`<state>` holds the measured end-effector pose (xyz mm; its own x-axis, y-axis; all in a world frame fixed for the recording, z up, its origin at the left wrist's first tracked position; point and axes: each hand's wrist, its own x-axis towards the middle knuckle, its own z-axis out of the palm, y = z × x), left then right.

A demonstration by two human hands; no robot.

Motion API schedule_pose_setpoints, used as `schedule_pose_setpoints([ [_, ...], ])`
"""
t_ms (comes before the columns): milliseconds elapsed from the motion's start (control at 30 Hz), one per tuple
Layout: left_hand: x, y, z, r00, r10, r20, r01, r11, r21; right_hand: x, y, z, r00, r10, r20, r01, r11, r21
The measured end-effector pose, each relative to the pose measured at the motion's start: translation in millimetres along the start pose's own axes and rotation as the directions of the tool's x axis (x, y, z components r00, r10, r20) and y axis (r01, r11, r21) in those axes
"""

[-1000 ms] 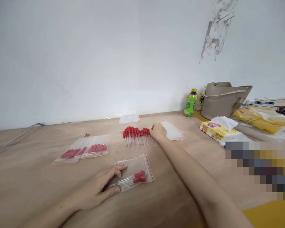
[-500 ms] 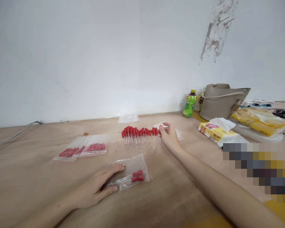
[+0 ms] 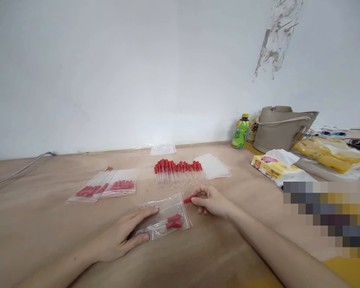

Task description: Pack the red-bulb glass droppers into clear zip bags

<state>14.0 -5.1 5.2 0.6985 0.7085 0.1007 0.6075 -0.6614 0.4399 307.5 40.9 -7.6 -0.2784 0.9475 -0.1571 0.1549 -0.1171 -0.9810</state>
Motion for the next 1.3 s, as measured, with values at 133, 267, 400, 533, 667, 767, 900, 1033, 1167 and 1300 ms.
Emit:
schedule_pose_setpoints([
  [133, 1.3, 1.2, -1.1, 1.0, -0.002, 0.009, 0.002, 1.0, 0.008, -2.1, 0.9, -5.1, 0.99, -0.124, 0.063, 0.136, 0.953, -0.271],
  [267, 1.4, 1.6, -0.8, 1.0, 0.01, -0.009, -0.01, 1.0, 0.001, 3.0, 7.4, 10.0, 0.957, -0.288, 0.038, 0.28, 0.88, -0.383],
  [400, 0.7, 1.7, -0.1, 1.0, 0.008, -0.023, -0.008, 1.0, 0.004, 5.5, 9.2, 27.1, 0.902, -0.424, 0.079, 0.42, 0.822, -0.385],
  [533, 0.9, 1.1, 0.2, 1.0, 0.012, -0.018, -0.013, 1.0, -0.016, 2.7, 5.9, 31.0, 0.888, -0.432, 0.157, 0.458, 0.799, -0.39],
  [667, 1.9, 0.8, 0.2, 0.999, 0.036, -0.034, -0.038, 0.998, -0.057, 10.2, -3.9, 11.0, 0.939, -0.337, 0.061, 0.329, 0.839, -0.433],
  [767, 2.5, 2.1, -0.6, 0.999, 0.038, -0.038, -0.04, 0.997, -0.072, 31.4, -14.4, -14.6, 0.945, -0.273, -0.179, 0.134, 0.825, -0.549],
  [900, 2.8, 3.8, -1.8, 0.999, 0.029, -0.026, -0.031, 0.996, -0.087, 73.1, -25.2, -40.5, 0.836, -0.381, -0.396, -0.037, 0.679, -0.733],
  [1033, 2.8, 2.9, -1.3, 0.999, 0.028, -0.031, -0.031, 0.994, -0.105, 107.7, -26.8, -43.9, 0.785, -0.372, -0.495, -0.152, 0.659, -0.737],
  [1167, 2.6, 1.8, -0.7, 0.999, 0.029, -0.034, -0.033, 0.994, -0.107, 124.2, -24.0, -36.7, 0.772, -0.351, -0.529, -0.184, 0.673, -0.716],
  [1300, 2.1, 2.2, -1.0, 0.999, 0.022, -0.036, -0.026, 0.992, -0.12, 131.7, -26.4, -33.2, 0.757, -0.313, -0.573, -0.203, 0.722, -0.662],
])
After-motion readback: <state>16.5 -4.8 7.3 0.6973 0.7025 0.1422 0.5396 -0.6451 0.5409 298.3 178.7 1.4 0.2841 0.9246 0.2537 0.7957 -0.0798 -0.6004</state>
